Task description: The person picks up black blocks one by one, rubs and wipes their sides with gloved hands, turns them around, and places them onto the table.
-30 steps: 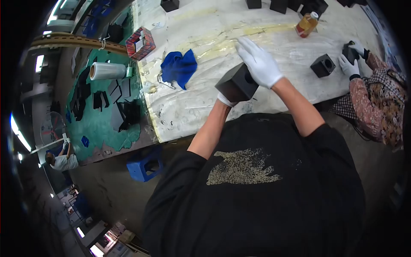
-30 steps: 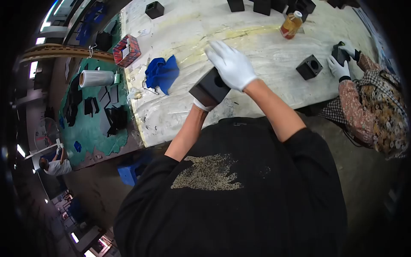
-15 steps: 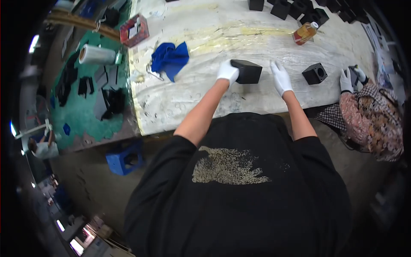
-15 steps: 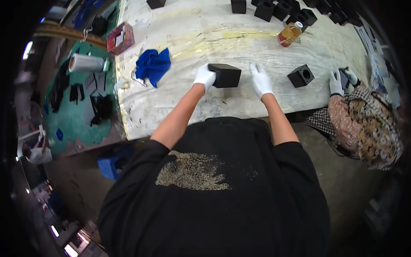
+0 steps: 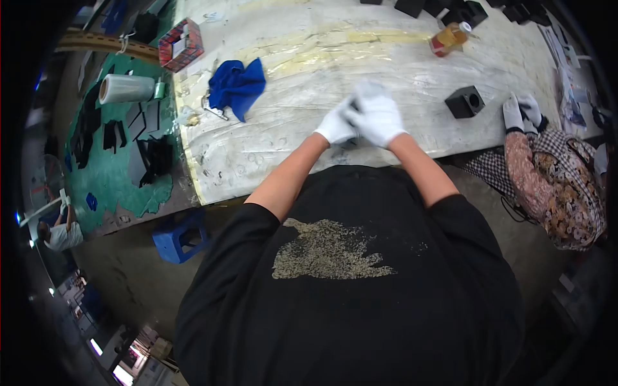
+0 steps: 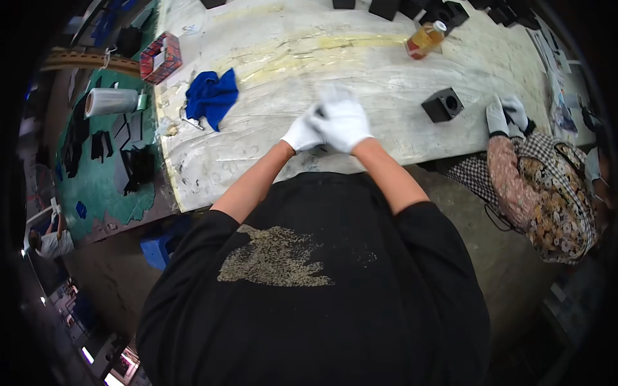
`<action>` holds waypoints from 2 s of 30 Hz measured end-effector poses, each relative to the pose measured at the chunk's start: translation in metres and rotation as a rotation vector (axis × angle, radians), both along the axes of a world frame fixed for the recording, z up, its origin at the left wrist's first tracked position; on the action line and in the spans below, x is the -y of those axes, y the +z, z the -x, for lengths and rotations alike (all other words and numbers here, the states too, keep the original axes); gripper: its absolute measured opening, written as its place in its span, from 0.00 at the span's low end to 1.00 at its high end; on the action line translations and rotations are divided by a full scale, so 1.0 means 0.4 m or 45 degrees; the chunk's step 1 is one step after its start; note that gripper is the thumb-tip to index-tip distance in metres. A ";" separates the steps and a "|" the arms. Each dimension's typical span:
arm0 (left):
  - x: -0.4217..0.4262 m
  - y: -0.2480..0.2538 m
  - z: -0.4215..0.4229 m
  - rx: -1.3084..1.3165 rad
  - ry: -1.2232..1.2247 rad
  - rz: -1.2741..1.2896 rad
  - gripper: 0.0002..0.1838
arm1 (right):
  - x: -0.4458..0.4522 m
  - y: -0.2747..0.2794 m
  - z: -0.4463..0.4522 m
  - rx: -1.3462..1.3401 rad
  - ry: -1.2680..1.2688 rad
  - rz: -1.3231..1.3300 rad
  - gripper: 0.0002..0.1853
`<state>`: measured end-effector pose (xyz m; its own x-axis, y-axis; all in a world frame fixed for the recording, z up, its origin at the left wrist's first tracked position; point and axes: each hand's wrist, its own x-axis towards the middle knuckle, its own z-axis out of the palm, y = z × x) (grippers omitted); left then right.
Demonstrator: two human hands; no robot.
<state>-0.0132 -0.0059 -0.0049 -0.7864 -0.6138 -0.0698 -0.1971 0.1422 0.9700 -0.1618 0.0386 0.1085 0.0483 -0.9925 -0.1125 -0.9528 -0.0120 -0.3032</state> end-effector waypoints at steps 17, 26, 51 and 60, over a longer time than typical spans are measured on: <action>-0.032 -0.022 0.058 0.415 0.360 0.997 0.44 | 0.060 -0.056 -0.039 -0.107 0.221 0.267 0.26; -0.034 0.163 0.053 0.520 0.317 0.211 0.45 | -0.103 -0.097 0.249 0.294 -0.760 0.017 0.46; -0.082 0.239 0.029 -0.346 0.176 -0.773 0.40 | -0.301 -0.119 0.166 1.843 -0.998 0.322 0.12; -0.050 0.233 0.046 -0.565 0.011 -0.749 0.49 | -0.314 -0.127 0.181 2.447 -1.041 0.374 0.12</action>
<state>-0.0318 0.0140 0.0883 -0.8125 -0.5792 -0.0657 0.2331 -0.4261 0.8741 -0.2342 0.1642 0.0576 -0.4655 -0.8180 -0.3380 0.6667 -0.0729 -0.7417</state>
